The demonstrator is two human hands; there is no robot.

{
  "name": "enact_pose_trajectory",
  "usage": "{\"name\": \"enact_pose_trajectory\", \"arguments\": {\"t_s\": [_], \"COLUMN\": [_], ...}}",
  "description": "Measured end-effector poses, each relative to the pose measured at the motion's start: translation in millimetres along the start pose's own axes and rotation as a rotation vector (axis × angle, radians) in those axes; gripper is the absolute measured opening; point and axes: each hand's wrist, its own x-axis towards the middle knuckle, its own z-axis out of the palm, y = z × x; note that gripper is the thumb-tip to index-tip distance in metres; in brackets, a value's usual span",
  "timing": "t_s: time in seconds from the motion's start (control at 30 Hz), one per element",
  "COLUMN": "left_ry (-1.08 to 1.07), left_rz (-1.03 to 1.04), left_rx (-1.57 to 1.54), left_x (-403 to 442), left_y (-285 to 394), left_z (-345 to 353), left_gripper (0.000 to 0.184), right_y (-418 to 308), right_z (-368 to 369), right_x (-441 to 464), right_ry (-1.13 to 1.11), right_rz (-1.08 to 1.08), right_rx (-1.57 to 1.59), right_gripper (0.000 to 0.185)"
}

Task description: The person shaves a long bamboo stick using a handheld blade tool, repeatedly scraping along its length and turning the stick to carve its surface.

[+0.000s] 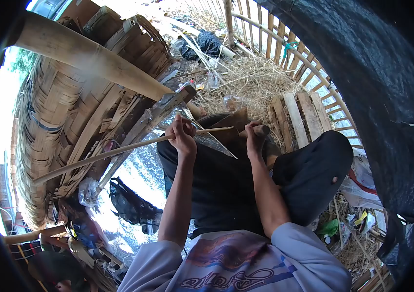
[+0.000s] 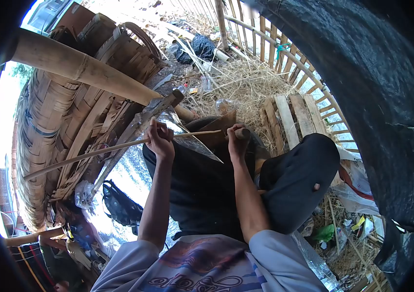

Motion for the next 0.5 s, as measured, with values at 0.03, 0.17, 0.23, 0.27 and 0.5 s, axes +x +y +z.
{"name": "enact_pose_trajectory", "arguments": {"t_s": [0.03,0.17,0.23,0.27,0.5], "left_ry": [0.029,0.234,0.311,0.404,0.456], "left_rz": [-0.006,0.013,0.043,0.032,-0.002], "left_rx": [-0.011,-0.022,0.008,0.014,0.078], "left_x": [-0.5,0.0,-8.7,-14.7,-44.8], "left_y": [1.4,2.2,2.0,0.2,5.2], "left_z": [0.1,-27.3,-48.8,-61.3,-64.8], "left_gripper": [0.042,0.047,0.047,0.047,0.047], "right_y": [2.6,14.6,-4.5,-11.3,-33.1], "right_z": [-3.2,-20.0,-21.8,-23.0,-24.8], "right_x": [0.5,3.7,-1.6,-1.8,-9.2], "right_ry": [-0.001,0.166,0.275,0.278,0.165], "right_rz": [-0.007,0.126,0.330,0.326,0.357], "right_rx": [0.000,0.100,0.206,0.208,-0.153], "right_gripper": [0.011,0.012,0.014,0.014,0.026]}}
